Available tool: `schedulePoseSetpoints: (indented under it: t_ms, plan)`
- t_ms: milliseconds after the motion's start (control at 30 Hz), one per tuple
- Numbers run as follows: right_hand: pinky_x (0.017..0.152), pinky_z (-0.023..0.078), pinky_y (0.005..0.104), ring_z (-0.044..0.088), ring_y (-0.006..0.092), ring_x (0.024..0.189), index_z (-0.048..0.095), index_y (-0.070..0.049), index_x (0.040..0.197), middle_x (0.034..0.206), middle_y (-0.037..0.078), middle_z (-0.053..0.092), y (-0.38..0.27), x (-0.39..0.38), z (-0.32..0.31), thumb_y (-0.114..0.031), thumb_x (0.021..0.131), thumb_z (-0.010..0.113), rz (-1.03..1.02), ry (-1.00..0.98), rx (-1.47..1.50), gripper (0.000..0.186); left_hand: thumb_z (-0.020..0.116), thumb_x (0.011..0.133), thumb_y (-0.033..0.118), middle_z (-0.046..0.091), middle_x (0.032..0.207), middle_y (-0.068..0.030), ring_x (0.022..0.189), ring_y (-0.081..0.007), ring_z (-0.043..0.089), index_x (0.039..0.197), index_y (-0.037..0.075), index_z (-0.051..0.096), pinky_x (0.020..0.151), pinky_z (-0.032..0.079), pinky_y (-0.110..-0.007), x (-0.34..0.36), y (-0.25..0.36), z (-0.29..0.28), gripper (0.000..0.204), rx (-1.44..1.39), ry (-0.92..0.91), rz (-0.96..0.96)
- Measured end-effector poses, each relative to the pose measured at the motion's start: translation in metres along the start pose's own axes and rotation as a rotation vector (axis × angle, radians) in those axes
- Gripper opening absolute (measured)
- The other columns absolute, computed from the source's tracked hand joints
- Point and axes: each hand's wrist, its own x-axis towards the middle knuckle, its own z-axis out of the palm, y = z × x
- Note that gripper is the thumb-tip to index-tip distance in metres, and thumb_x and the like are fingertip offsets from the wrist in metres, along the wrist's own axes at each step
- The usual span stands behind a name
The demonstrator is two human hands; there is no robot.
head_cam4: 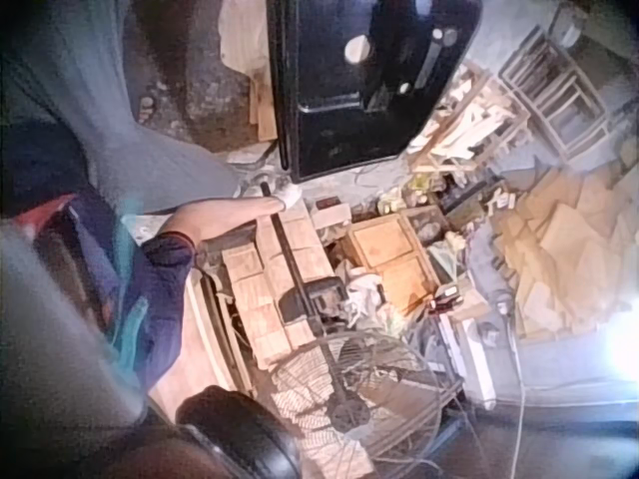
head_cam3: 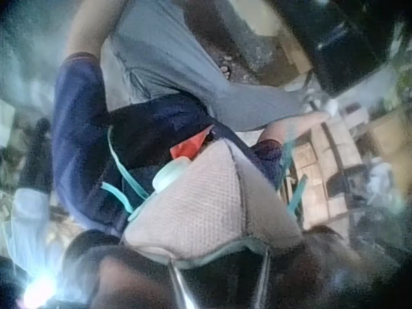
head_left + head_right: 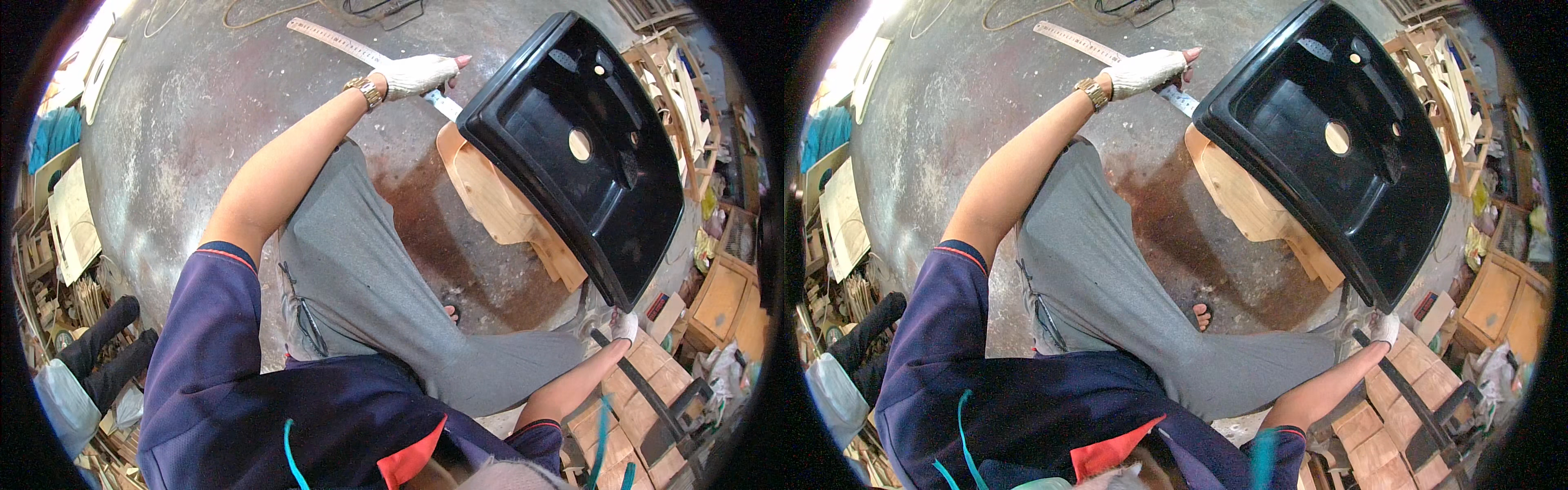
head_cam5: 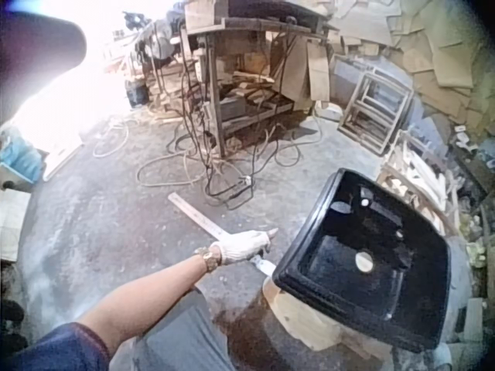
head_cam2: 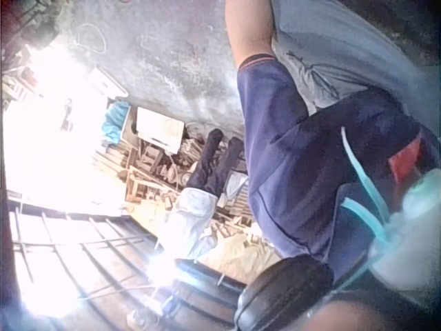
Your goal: The person places a large sheet of plywood on a workbench, aligns it, and uses a ruler and pen to mark measurements along the edge. The person then lifts the sheet and moves it to another area, and later measures a black plastic sink with a ruler.
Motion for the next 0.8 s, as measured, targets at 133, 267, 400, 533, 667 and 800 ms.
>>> schedulePoseSetpoints:
  t_ms: [133,267,400,533,667,800]
  plan:
    - [0.045,0.043,0.0278,0.058,0.0154,0.058,0.065,-0.007,0.096,0.077,0.006,0.063,0.003,-0.005,-0.003,-0.007,0.088,0.065,-0.013,0.032,0.024,0.008,0.043,0.103,0.068,0.053,0.076,0.0013,0.071,-0.0122,0.046,0.083,0.013,0.06,0.066,0.039,-0.031,0.004,-0.002,0.002,0.061,-0.02,0.0,0.041]
    - [0.044,0.042,0.0271,0.057,0.0149,0.055,0.065,-0.008,0.091,0.07,0.004,0.06,-0.01,-0.013,0.014,-0.01,0.09,0.065,-0.016,0.023,-0.036,0.002,0.042,0.103,0.068,0.048,0.071,0.0019,0.069,-0.0126,0.044,0.078,0.014,0.055,0.064,0.036,-0.031,-0.005,0.005,-0.002,0.061,-0.021,-0.014,0.033]
    - [0.043,0.041,0.027,0.056,0.0141,0.052,0.066,-0.009,0.089,0.064,0.002,0.058,-0.011,-0.016,0.018,-0.012,0.09,0.066,-0.032,0.038,-0.047,0.003,0.041,0.104,0.067,0.045,0.07,0.0018,0.069,-0.0132,0.043,0.076,0.013,0.053,0.064,0.035,-0.031,-0.006,0.007,0.0,0.062,-0.052,-0.017,0.011]
    - [0.044,0.042,0.0277,0.057,0.0136,0.056,0.066,-0.008,0.092,0.07,0.003,0.061,-0.003,-0.014,0.003,-0.013,0.091,0.066,-0.03,0.02,-0.031,0.005,0.041,0.104,0.068,0.046,0.07,0.0015,0.068,-0.0137,0.043,0.076,0.013,0.054,0.065,0.037,-0.031,0.0,0.004,0.002,0.063,-0.055,-0.014,0.049]
    - [0.047,0.044,0.0295,0.058,0.0148,0.059,0.066,-0.008,0.099,0.076,0.005,0.064,-0.002,-0.008,0.013,-0.012,0.091,0.065,-0.035,-0.03,0.032,0.009,0.04,0.103,0.07,0.052,0.071,-0.0003,0.069,-0.0148,0.046,0.078,0.011,0.058,0.068,0.039,-0.032,-0.007,0.009,0.001,0.066,-0.034,0.008,0.031]
    - [0.048,0.044,0.0301,0.057,0.0163,0.059,0.066,-0.007,0.1,0.078,0.006,0.066,0.004,0.002,0.011,-0.011,0.089,0.066,-0.012,-0.002,0.057,0.012,0.038,0.102,0.071,0.059,0.075,-0.0031,0.073,-0.0166,0.052,0.082,0.009,0.063,0.071,0.042,-0.032,-0.01,0.015,0.004,0.07,0.02,0.055,-0.025]
